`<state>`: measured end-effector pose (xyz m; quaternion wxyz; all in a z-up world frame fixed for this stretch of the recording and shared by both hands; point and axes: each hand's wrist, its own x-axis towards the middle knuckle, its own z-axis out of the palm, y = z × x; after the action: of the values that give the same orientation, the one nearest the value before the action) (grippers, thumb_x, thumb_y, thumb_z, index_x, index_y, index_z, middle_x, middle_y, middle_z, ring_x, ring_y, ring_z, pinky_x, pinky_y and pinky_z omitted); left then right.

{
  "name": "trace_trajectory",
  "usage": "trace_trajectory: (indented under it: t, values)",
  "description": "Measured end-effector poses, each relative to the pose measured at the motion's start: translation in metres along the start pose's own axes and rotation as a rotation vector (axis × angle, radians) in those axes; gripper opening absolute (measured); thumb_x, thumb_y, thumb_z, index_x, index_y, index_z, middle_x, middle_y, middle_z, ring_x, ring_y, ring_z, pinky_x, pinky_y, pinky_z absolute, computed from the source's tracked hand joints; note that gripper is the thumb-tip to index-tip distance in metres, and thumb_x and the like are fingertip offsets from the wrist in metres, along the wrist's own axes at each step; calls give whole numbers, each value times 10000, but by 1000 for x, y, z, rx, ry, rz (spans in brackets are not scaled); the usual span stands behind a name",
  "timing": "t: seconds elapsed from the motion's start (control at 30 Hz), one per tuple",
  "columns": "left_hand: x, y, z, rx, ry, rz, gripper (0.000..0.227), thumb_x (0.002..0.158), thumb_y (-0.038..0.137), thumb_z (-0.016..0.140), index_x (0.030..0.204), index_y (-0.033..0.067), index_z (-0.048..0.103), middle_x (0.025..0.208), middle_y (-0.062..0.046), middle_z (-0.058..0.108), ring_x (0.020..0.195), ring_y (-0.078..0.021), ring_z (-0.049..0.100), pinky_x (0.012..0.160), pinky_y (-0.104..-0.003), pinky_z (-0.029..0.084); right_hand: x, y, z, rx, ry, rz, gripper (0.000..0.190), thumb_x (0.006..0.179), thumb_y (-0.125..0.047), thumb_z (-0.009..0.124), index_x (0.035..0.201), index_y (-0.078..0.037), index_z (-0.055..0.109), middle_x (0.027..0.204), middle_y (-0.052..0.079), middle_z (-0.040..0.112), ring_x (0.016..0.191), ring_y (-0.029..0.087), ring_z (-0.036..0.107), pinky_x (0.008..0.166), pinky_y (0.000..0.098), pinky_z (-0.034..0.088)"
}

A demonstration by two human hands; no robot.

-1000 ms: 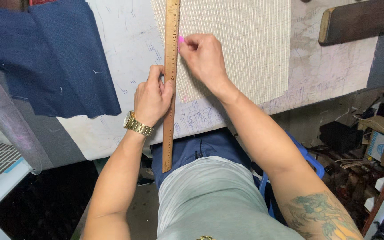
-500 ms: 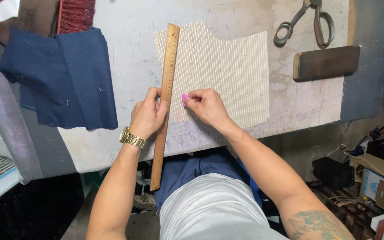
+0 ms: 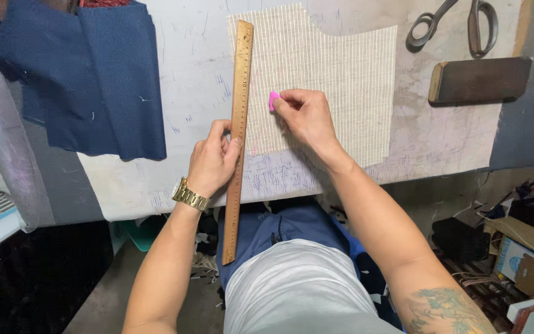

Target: The person uses a wooden ruler and chalk to mark lines on a blue fabric and a striped fabric. They use large shears to cut along the marked lines on both pieces of fabric on a cluttered workbench.

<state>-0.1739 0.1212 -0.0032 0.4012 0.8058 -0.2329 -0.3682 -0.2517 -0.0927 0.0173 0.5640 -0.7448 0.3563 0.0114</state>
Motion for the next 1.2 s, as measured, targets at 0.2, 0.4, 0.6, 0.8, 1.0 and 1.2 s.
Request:
trace_trajectory:
  t: [0.2,0.4,0.6,0.8,1.0,1.2]
  values:
    - [-6,1,3,12,9,20,239,984,53,577,1223,64,578,549,-69,609,500,-262,626,530,-383,491,8,-11,12,50,-9,-36,118,910,-110,716,809,-108,777,527,12,639,442,88,641,481,207,505]
    - [-6,6,6,-2,15,18,225,998,49,575,1223,62,572,555,-71,613,492,-260,625,527,-383,499,18,2,25,-70,28,-50,136,900,-180,721,786,-142,786,531,10,634,514,92,593,541,252,478]
    - [-7,11,8,-2,39,24,216,997,53,582,1212,59,566,559,-93,612,501,-284,631,528,-404,500,25,8,29,-132,56,-42,156,890,-198,712,747,-173,770,519,-13,629,509,95,593,558,249,483]
    - [-6,13,10,11,46,-9,205,1004,55,574,1210,56,572,566,-68,620,487,-246,623,512,-364,494,22,-3,33,-121,69,-80,157,887,-164,698,754,-139,777,543,4,628,552,101,562,566,261,472]
    - [-7,15,10,29,73,1,203,1004,72,589,1206,67,573,566,-57,618,481,-248,628,501,-369,496,23,0,38,-155,84,-94,159,877,-166,705,731,-141,763,548,3,611,566,111,549,560,284,468]
    - [-7,14,12,48,70,6,209,1012,86,580,1219,77,554,561,-48,603,464,-239,609,489,-360,480,-11,18,41,-169,-48,-78,197,926,-102,656,790,-118,798,585,53,664,578,146,597,575,276,475]
